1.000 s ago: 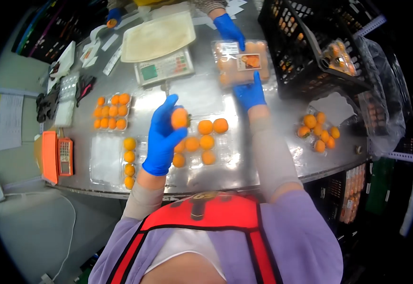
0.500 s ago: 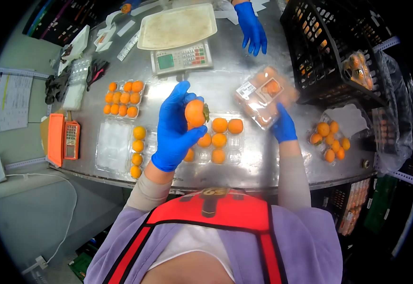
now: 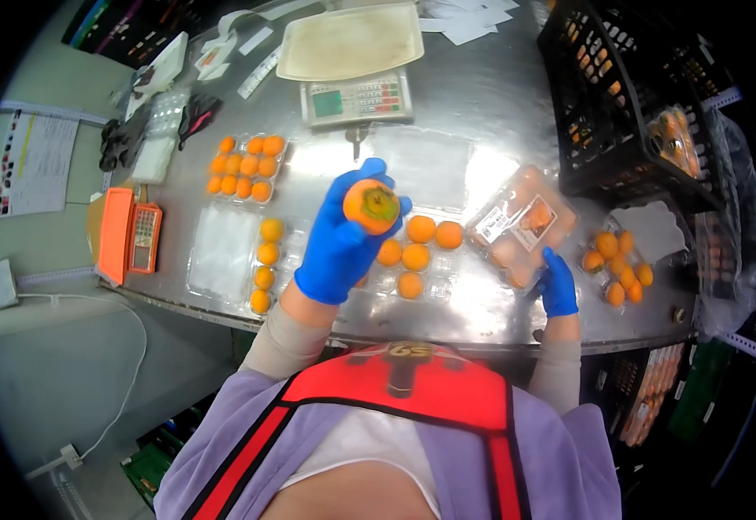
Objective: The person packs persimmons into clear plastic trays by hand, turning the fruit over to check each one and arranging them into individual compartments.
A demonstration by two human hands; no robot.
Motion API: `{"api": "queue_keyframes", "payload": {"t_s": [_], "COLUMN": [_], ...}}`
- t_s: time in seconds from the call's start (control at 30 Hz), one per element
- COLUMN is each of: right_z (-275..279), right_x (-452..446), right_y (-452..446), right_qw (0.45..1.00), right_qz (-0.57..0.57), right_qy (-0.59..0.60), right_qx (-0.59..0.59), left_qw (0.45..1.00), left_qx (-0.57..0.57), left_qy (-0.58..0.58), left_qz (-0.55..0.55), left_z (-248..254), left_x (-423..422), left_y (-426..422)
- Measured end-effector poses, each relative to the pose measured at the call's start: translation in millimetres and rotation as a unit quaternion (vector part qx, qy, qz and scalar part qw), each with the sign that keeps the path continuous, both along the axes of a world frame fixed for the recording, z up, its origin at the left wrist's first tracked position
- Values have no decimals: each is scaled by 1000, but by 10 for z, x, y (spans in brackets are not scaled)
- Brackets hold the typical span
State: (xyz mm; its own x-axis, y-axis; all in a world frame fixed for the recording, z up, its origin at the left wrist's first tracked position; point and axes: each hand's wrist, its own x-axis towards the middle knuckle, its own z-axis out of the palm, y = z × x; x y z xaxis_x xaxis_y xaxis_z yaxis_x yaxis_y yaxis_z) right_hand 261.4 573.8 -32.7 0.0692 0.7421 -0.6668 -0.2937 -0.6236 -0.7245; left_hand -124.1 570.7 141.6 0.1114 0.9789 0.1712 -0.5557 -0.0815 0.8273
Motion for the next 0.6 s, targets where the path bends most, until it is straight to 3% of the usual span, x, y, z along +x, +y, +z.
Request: {"api": "queue_keyframes", "payload": {"t_s": [0.03, 0.1, 0.2, 0.4, 0.53, 0.6], "right_z": [-18, -6, 105, -75, -89, -114], "right_x": [2, -20, -56, -10, -7, 3], "right_y": [0, 2, -3, 24, 37, 26], "right_qw": [1000, 1000, 999, 999, 1000, 1000], "right_qz": [-2, 0, 13, -13, -19, -18], "right_qy": [-8, -24, -43, -28, -10, -10], "right_qx": [0, 5, -1, 5, 17, 15], "left_qw": [987, 910, 871, 873, 911, 974], "left_qx": [-73, -163, -183, -194, -240, -176], "left_qy": [-127, -350, -421, -421, -334, -101], "left_qz": [-62, -154, -176, -148, -43, 99], "left_z": [-69, -96, -158, -291, -247, -228], "left_x": [-38, -54, -120, -172, -164, -189], "left_y": [1, 6, 39, 50, 37, 21]}}
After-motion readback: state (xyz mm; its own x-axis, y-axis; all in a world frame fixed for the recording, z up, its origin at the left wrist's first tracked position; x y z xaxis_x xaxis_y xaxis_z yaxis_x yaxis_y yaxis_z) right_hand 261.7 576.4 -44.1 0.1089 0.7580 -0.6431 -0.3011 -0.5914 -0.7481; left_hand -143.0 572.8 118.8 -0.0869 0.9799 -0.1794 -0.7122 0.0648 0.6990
